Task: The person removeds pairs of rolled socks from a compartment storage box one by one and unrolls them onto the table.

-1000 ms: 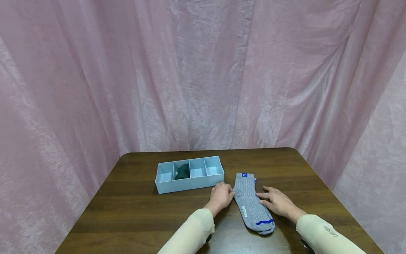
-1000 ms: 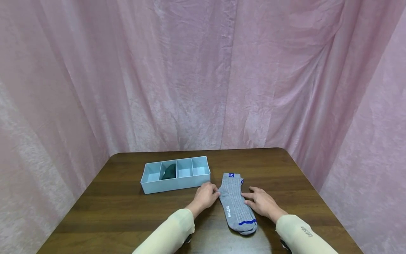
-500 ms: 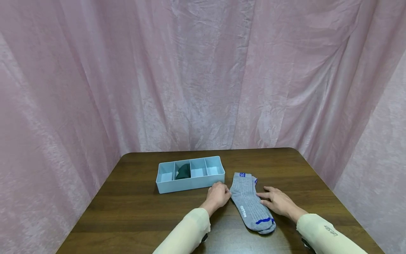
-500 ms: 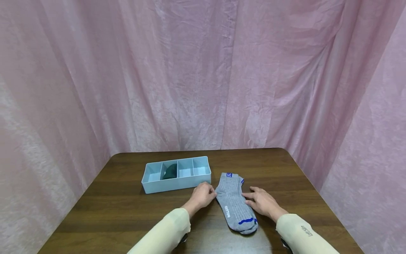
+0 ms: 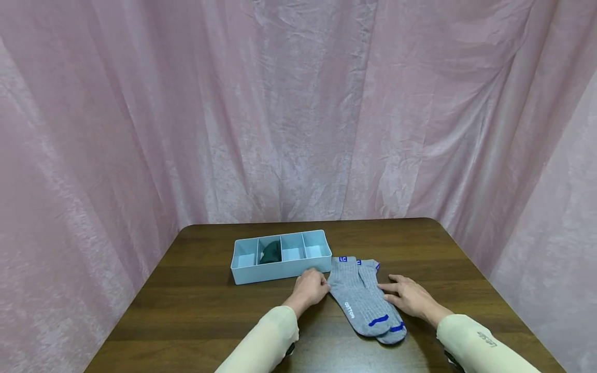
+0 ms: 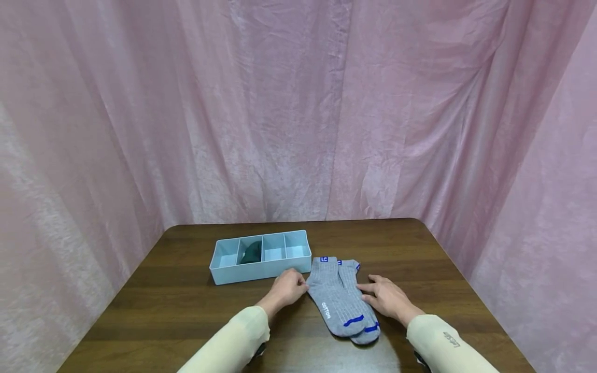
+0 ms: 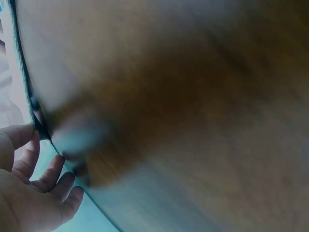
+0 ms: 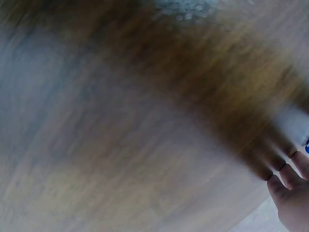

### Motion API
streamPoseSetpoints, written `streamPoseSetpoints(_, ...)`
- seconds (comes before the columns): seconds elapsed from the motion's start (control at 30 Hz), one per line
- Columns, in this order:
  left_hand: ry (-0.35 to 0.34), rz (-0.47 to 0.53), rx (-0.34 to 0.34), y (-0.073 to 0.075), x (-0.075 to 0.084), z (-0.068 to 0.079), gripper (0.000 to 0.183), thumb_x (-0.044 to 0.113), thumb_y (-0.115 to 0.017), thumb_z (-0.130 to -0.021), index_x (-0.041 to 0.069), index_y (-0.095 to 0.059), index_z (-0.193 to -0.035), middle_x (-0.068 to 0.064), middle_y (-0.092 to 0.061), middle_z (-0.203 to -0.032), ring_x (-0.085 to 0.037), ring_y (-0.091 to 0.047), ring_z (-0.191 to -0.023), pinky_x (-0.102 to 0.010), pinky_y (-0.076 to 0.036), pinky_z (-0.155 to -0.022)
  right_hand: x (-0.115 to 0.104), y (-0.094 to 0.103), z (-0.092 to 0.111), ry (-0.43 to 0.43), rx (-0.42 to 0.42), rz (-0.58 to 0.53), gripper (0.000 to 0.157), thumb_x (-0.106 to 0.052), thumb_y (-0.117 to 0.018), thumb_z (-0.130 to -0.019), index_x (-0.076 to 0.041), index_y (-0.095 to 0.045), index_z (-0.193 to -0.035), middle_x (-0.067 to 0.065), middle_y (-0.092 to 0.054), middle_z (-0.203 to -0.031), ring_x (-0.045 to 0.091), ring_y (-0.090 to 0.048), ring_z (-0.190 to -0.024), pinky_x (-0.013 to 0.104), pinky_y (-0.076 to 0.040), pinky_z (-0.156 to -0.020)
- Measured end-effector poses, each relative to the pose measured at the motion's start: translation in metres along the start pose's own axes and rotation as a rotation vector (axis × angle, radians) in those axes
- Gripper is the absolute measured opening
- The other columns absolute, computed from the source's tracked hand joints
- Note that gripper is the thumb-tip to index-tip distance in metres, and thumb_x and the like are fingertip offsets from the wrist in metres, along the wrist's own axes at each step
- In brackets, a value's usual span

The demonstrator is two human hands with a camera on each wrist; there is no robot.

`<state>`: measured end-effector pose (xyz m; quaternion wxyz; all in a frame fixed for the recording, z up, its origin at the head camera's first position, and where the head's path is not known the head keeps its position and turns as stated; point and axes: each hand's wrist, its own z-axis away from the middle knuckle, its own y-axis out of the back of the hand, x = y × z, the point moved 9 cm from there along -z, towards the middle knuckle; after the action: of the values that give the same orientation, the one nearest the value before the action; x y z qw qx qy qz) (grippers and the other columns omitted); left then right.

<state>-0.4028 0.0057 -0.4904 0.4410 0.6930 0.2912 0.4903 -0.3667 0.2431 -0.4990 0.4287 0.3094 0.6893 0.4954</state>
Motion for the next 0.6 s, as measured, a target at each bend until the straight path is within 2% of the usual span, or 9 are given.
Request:
streamPoseSetpoints(0.13, 0.006, -0.003, -0.028, 0.004, -0.006, 0.003, 0.036, 0.020, -0.068, -0.090, 0.017, -0.058, -0.056, 0.003, -0.046, -0.073, -0.014, -0.044, -0.073, -0.033, -0.040, -0.068, 0.000, -0.001, 0.000, -0.005, -0.009, -0.004, 0.034, -0.024, -0.067, -0.095, -0.014, -0.069, -0.127, 0.030, -0.052, -0.135, 0.051, -0.049, -0.122, 0.064, -0.040, -0.096)
streamPoseSetpoints(0.27, -0.016, -0.040, -0.018, 0.009, -0.009, 0.006, 0.032, 0.019, -0.069, -0.087, 0.017, -0.060, -0.056, 0.004, -0.047, -0.074, -0.015, -0.046, -0.075, -0.035, -0.042, -0.071, 0.000, 0.000, -0.001, -0.013, -0.012, -0.010, 0.034, -0.025, -0.067, -0.095, -0.015, -0.069, -0.127, 0.030, -0.052, -0.135, 0.051, -0.049, -0.122, 0.063, -0.040, -0.096)
streamPoseSetpoints(0.4, -0.033, -0.075, 0.014, 0.011, -0.008, 0.007, 0.020, 0.023, -0.073, -0.086, 0.017, -0.064, -0.069, 0.005, -0.048, -0.076, -0.015, -0.048, -0.076, -0.035, -0.044, -0.070, 0.000, 0.000, -0.001, -0.026, -0.010, -0.010, 0.035, -0.026, -0.068, -0.094, -0.014, -0.070, -0.126, 0.029, -0.052, -0.135, 0.051, -0.049, -0.123, 0.063, -0.040, -0.096)
streamPoseSetpoints(0.5, -0.092, -0.119, 0.050, 0.011, 0.000, 0.007, 0.015, 0.028, -0.076, -0.087, 0.015, -0.068, -0.084, 0.004, -0.052, -0.083, -0.015, -0.051, -0.080, -0.033, -0.046, -0.072, 0.001, 0.002, -0.001, -0.050, 0.012, -0.008, 0.036, -0.027, -0.069, -0.093, -0.010, -0.070, -0.125, 0.028, -0.054, -0.133, 0.049, -0.051, -0.122, 0.064, -0.040, -0.096)
streamPoseSetpoints(0.6, -0.191, -0.180, 0.059, 0.008, 0.015, 0.008, 0.019, 0.029, -0.075, -0.089, 0.013, -0.072, -0.099, 0.001, -0.060, -0.096, -0.017, -0.056, -0.091, -0.034, -0.048, -0.081, -0.002, 0.005, -0.003, -0.073, 0.052, 0.000, 0.040, -0.032, -0.070, -0.092, -0.006, -0.070, -0.123, 0.026, -0.057, -0.132, 0.047, -0.051, -0.122, 0.065, -0.039, -0.096)
